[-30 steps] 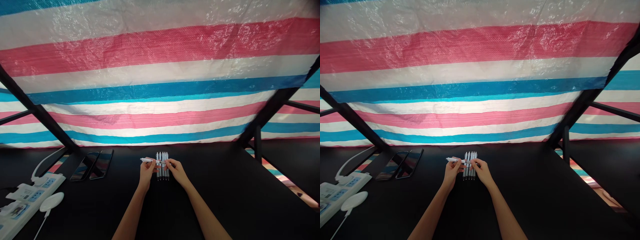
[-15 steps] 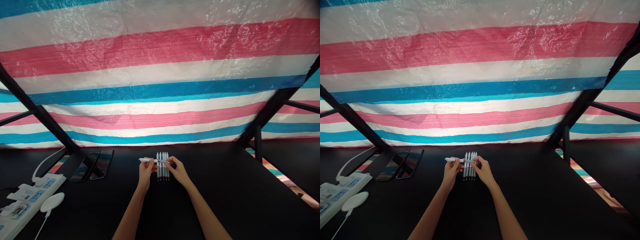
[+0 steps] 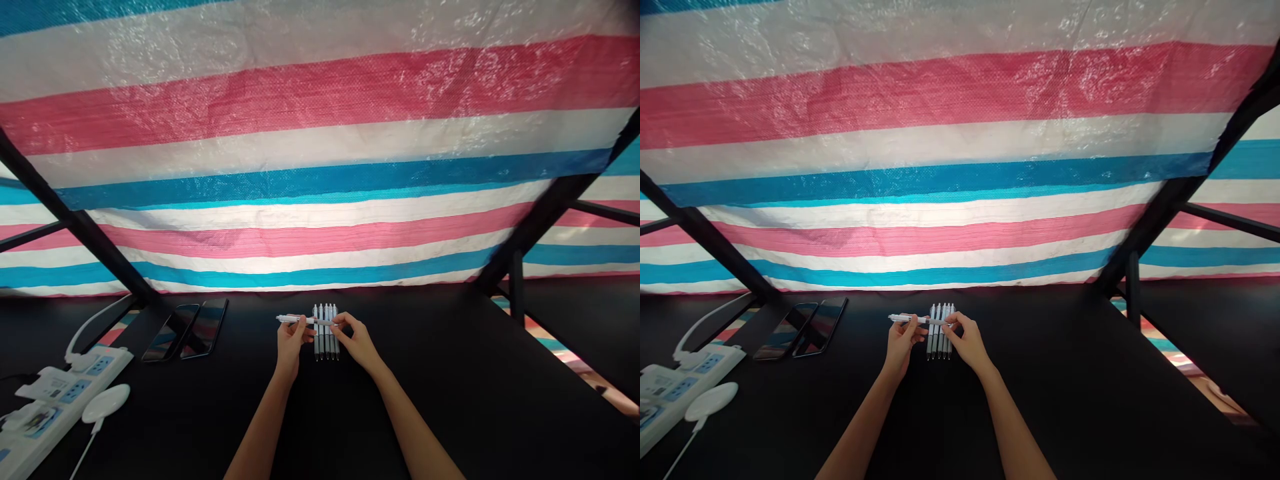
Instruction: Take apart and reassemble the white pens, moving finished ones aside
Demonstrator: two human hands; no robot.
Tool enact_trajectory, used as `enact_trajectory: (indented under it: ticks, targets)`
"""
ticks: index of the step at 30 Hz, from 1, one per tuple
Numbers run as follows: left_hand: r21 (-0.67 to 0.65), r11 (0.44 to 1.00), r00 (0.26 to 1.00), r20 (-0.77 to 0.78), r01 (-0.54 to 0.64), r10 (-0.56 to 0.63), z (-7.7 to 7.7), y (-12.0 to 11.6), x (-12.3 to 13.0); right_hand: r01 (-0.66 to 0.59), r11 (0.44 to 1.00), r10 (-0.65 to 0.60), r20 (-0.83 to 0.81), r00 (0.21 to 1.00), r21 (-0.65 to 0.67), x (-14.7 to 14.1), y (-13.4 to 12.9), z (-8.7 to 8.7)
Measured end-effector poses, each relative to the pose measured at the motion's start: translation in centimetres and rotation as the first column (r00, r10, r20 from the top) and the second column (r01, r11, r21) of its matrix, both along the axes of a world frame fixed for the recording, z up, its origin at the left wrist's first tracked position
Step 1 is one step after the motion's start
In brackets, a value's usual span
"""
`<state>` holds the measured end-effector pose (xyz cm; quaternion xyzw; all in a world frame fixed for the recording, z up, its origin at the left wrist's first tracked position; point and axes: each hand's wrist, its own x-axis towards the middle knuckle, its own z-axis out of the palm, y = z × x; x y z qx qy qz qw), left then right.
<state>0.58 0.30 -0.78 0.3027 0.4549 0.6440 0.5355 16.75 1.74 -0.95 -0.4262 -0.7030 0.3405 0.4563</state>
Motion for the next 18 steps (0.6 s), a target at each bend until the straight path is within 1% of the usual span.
enact_trajectory:
  ticks: [3, 7, 10, 14, 18]
  targets:
    - [0.006, 1.0, 0.999, -0.022, 0.026, -0.026, 0.07, -0.08, -0.02, 0.01, 1.0, -0.011, 0.043, 0.999, 0.008, -0.11, 0.01, 0.02]
    - [0.016, 0.998, 0.998, -0.035, 0.053, -0.053, 0.31, -0.25, 0.07, 0.058, 0.998, -0.059, 0.118, 0.991, 0.011, -0.19, 0.08, -0.1]
    - [0.012, 0.999, 0.999, -0.023, 0.031, -0.031, 0.25, -0.17, 0.0, 0.056, 0.998, -0.057, 0.094, 0.994, 0.012, -0.14, 0.11, -0.13]
    - [-0.007, 1.0, 1.0, -0.002, -0.014, 0.014, -0.1, 0.11, -0.32, -0.002, 1.0, 0.002, 0.03, 1.0, 0.01, -0.05, 0.11, -0.09]
    - [-0.014, 1.0, 1.0, -0.005, -0.007, 0.007, -0.12, 0.14, -0.39, -0.024, 0.999, 0.022, 0.038, 0.999, 0.028, -0.03, 0.13, -0.02]
